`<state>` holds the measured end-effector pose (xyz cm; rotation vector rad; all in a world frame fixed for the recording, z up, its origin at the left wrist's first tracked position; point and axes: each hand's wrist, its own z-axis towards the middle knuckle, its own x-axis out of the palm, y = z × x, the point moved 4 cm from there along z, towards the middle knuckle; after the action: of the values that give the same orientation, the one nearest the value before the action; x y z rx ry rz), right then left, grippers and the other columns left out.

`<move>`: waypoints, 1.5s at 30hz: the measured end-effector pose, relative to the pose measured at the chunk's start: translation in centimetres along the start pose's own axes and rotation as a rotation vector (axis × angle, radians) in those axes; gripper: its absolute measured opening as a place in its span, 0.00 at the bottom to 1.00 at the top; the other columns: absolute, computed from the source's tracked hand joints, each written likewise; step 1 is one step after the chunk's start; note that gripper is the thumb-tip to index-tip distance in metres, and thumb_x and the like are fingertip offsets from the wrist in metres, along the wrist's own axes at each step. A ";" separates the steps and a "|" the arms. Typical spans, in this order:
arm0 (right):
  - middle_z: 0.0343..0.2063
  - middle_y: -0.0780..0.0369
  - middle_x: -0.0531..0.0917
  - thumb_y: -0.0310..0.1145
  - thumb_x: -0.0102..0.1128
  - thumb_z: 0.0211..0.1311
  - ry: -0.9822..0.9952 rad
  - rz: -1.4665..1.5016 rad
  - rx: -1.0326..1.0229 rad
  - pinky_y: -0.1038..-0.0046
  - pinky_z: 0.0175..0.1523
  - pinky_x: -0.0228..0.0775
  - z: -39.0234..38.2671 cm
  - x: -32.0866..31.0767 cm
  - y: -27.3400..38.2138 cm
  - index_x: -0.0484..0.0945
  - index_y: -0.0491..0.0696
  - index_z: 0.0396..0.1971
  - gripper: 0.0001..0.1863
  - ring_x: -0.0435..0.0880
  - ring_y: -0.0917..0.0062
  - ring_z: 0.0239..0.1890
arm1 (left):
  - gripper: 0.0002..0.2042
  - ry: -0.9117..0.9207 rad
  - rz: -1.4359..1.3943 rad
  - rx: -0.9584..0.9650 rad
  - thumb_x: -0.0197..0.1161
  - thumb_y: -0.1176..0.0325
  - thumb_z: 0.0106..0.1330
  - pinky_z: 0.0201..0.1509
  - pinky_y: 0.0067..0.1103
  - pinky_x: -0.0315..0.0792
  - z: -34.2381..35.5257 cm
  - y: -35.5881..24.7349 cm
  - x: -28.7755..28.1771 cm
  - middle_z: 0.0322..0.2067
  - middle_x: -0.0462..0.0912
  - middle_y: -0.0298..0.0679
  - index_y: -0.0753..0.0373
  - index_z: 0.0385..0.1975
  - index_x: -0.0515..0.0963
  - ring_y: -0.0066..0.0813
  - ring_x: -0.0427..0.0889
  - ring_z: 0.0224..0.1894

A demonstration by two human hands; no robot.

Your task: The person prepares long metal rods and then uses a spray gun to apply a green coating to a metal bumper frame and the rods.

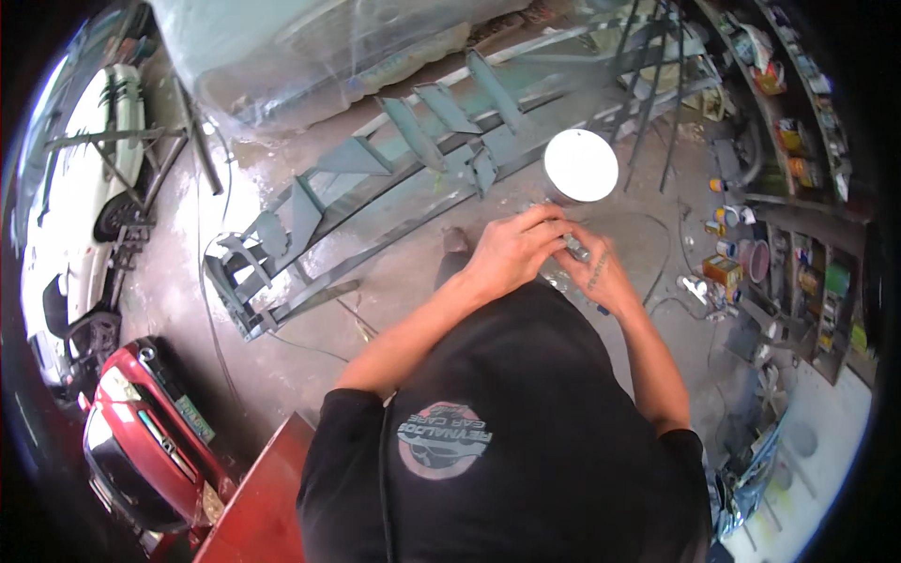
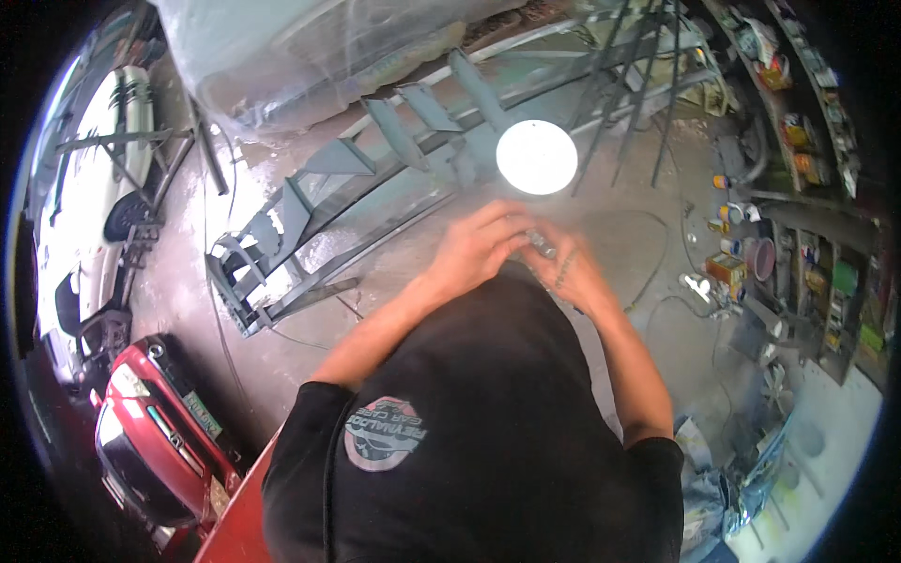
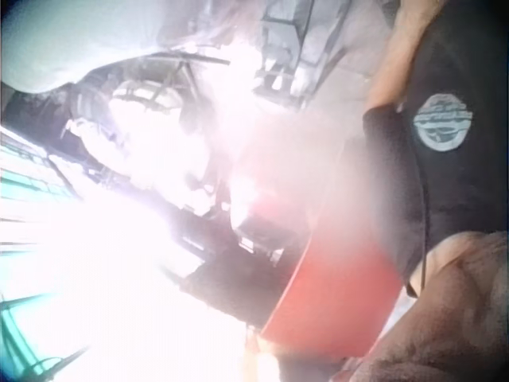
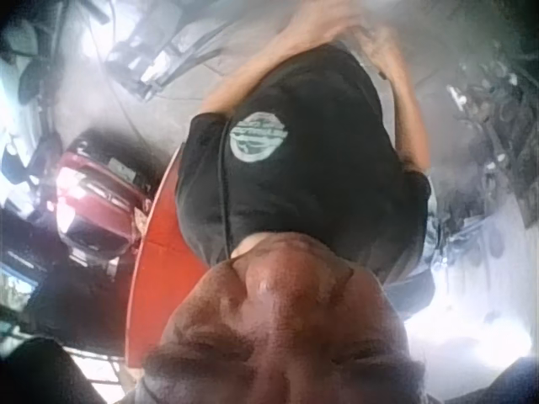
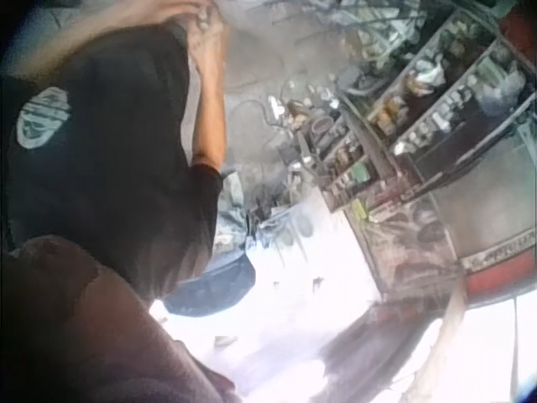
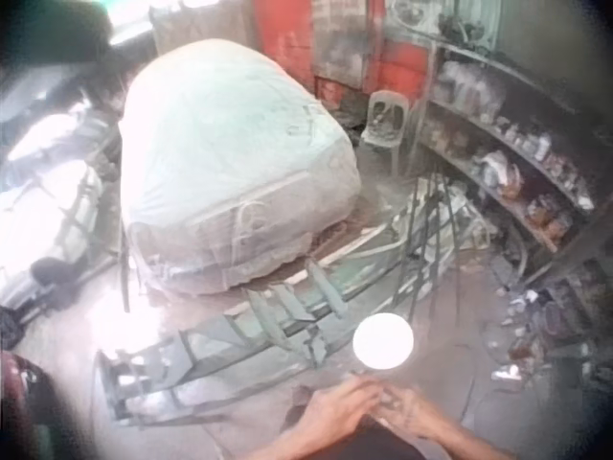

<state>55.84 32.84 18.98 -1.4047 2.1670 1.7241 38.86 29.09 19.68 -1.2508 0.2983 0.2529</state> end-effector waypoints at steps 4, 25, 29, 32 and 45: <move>0.46 0.48 0.86 0.38 0.65 0.66 0.025 -0.007 -0.150 0.59 0.53 0.77 0.0 0.4 1.4 0.79 0.43 0.56 0.22 0.86 0.52 0.49 | 0.13 -0.016 -0.017 0.004 0.70 0.75 0.61 0.44 0.31 0.81 -1.1 0.5 -0.5 0.46 0.84 0.42 0.62 0.46 0.84 0.42 0.87 0.44; 0.41 0.47 0.86 0.39 0.65 0.66 0.087 0.065 -0.337 0.56 0.46 0.76 -0.6 -11.1 -5.6 0.81 0.46 0.52 0.19 0.85 0.48 0.43 | 0.13 -0.209 0.210 0.079 0.67 0.82 0.56 0.38 0.30 0.82 4.9 -4.8 11.5 0.43 0.86 0.42 0.65 0.41 0.82 0.42 0.88 0.38; 0.43 0.47 0.86 0.38 0.65 0.66 0.167 0.033 -0.287 0.55 0.47 0.76 -0.7 -14.3 -8.5 0.80 0.47 0.54 0.20 0.84 0.47 0.44 | 0.12 -0.260 0.229 0.024 0.67 0.83 0.55 0.39 0.30 0.82 6.9 -5.9 15.6 0.43 0.86 0.44 0.66 0.40 0.83 0.42 0.88 0.38; 0.43 0.48 0.86 0.37 0.65 0.66 0.163 0.128 -0.373 0.57 0.49 0.77 -0.9 -15.9 -10.3 0.79 0.46 0.57 0.21 0.86 0.50 0.46 | 0.09 -0.281 0.251 -0.042 0.67 0.83 0.60 0.42 0.29 0.81 7.6 -6.8 17.6 0.41 0.86 0.46 0.66 0.39 0.83 0.41 0.88 0.39; 0.42 0.44 0.86 0.41 0.66 0.65 0.131 0.038 -0.126 0.66 0.51 0.76 3.5 -20.5 -7.7 0.77 0.34 0.55 0.27 0.87 0.55 0.44 | 0.09 -0.170 -0.245 -0.458 0.65 0.69 0.68 0.42 0.28 0.75 7.0 -3.7 21.1 0.38 0.83 0.46 0.68 0.40 0.82 0.38 0.85 0.37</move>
<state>71.30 48.35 22.64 -1.5575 2.1977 1.8616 60.48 35.19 17.43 -1.6900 -0.0676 0.2210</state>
